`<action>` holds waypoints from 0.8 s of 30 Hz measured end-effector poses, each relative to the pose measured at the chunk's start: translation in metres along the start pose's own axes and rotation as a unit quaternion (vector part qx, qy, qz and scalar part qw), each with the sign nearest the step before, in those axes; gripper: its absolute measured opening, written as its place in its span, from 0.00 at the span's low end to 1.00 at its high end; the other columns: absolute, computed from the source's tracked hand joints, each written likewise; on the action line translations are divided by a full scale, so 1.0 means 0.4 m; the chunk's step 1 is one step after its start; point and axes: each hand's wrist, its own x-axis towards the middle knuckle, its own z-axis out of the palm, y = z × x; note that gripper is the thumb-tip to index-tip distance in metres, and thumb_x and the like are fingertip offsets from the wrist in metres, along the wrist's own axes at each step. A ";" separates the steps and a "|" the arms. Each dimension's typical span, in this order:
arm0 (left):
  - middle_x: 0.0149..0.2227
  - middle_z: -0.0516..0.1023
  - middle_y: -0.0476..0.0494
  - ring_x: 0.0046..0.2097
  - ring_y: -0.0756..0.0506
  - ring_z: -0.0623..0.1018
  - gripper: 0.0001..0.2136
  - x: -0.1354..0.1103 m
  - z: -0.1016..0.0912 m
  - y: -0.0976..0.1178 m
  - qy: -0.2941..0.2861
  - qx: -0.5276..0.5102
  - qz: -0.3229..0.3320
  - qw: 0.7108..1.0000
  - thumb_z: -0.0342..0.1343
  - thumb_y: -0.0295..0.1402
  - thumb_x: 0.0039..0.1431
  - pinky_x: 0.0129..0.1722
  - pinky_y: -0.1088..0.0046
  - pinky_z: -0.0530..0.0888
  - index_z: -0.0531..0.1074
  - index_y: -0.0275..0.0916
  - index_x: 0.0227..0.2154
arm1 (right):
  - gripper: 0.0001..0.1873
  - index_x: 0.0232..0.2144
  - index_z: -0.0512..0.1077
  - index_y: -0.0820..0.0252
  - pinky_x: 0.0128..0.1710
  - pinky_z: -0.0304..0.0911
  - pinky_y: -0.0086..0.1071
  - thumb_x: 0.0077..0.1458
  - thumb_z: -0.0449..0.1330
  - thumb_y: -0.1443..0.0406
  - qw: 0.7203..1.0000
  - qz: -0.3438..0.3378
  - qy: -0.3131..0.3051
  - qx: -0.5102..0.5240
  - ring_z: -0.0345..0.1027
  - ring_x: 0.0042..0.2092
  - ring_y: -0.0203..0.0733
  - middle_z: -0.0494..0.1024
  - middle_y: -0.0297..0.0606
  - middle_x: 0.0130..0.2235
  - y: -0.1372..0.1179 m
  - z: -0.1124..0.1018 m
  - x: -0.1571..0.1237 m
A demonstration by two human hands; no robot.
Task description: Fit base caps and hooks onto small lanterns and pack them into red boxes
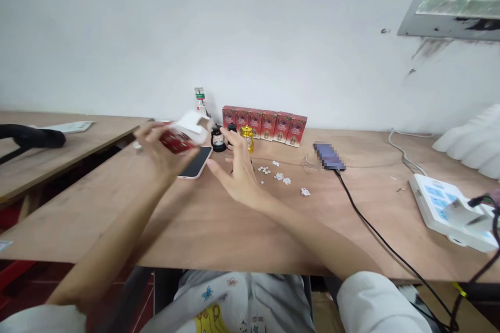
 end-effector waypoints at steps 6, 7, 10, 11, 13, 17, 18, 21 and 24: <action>0.50 0.64 0.39 0.53 0.38 0.70 0.33 -0.068 0.066 0.096 0.082 -0.084 0.219 0.969 0.66 0.47 0.42 0.50 0.54 0.69 0.53 0.47 0.46 | 0.29 0.53 0.55 0.48 0.38 0.74 0.35 0.52 0.63 0.59 0.995 0.038 0.058 0.077 0.67 0.50 0.43 0.63 0.42 0.55 0.026 -0.014 -0.018; 0.51 0.63 0.39 0.53 0.38 0.69 0.33 -0.072 0.068 0.105 0.071 -0.101 0.239 0.963 0.66 0.45 0.43 0.50 0.55 0.69 0.52 0.47 0.48 | 0.27 0.51 0.57 0.49 0.37 0.74 0.35 0.52 0.63 0.61 0.995 0.027 0.077 0.058 0.67 0.51 0.43 0.64 0.42 0.53 0.034 -0.025 -0.026; 0.56 0.62 0.35 0.56 0.38 0.68 0.35 -0.079 0.059 0.119 0.026 -0.129 0.273 0.953 0.66 0.42 0.44 0.50 0.57 0.71 0.52 0.46 0.51 | 0.21 0.47 0.61 0.50 0.40 0.74 0.37 0.52 0.62 0.66 0.993 -0.065 0.090 -0.039 0.65 0.53 0.46 0.64 0.43 0.53 0.061 -0.063 -0.045; 0.58 0.60 0.34 0.57 0.37 0.67 0.36 -0.080 0.054 0.120 0.011 -0.130 0.284 0.950 0.67 0.42 0.44 0.50 0.56 0.70 0.52 0.46 0.52 | 0.19 0.47 0.62 0.51 0.43 0.73 0.39 0.53 0.61 0.67 0.988 -0.107 0.079 -0.076 0.65 0.54 0.46 0.64 0.44 0.53 0.071 -0.074 -0.052; 0.61 0.55 0.34 0.59 0.35 0.65 0.36 -0.079 0.042 0.115 -0.014 -0.126 0.321 0.939 0.66 0.46 0.43 0.53 0.50 0.67 0.54 0.49 0.53 | 0.17 0.46 0.65 0.52 0.46 0.72 0.39 0.54 0.59 0.69 0.971 -0.189 0.046 -0.137 0.65 0.55 0.46 0.64 0.45 0.55 0.090 -0.088 -0.067; 0.62 0.56 0.43 0.59 0.37 0.67 0.26 -0.074 0.028 0.100 -0.022 -0.119 0.407 0.905 0.63 0.44 0.47 0.57 0.44 0.61 0.62 0.55 0.49 | 0.13 0.42 0.71 0.52 0.43 0.73 0.32 0.56 0.56 0.71 0.939 -0.290 0.010 -0.183 0.68 0.52 0.43 0.69 0.42 0.54 0.119 -0.083 -0.094; 0.61 0.58 0.44 0.57 0.39 0.68 0.23 -0.073 0.027 0.098 -0.015 -0.121 0.423 0.898 0.63 0.41 0.49 0.57 0.46 0.62 0.63 0.55 0.48 | 0.12 0.41 0.71 0.52 0.43 0.72 0.32 0.56 0.56 0.71 0.935 -0.302 0.021 -0.186 0.69 0.52 0.42 0.70 0.41 0.53 0.123 -0.078 -0.098; 0.57 0.65 0.40 0.53 0.41 0.72 0.20 -0.074 0.032 0.094 0.001 -0.131 0.441 0.888 0.60 0.39 0.52 0.52 0.53 0.69 0.65 0.51 0.48 | 0.08 0.36 0.71 0.54 0.45 0.72 0.36 0.54 0.59 0.71 0.921 -0.323 0.095 -0.196 0.68 0.52 0.44 0.72 0.41 0.49 0.126 -0.066 -0.101; 0.53 0.69 0.35 0.50 0.40 0.73 0.23 -0.081 0.039 0.093 0.004 -0.138 0.407 0.903 0.59 0.43 0.52 0.44 0.60 0.73 0.65 0.46 0.51 | 0.07 0.31 0.70 0.54 0.47 0.69 0.42 0.50 0.62 0.71 0.899 -0.337 0.161 -0.231 0.66 0.51 0.46 0.72 0.40 0.44 0.126 -0.064 -0.100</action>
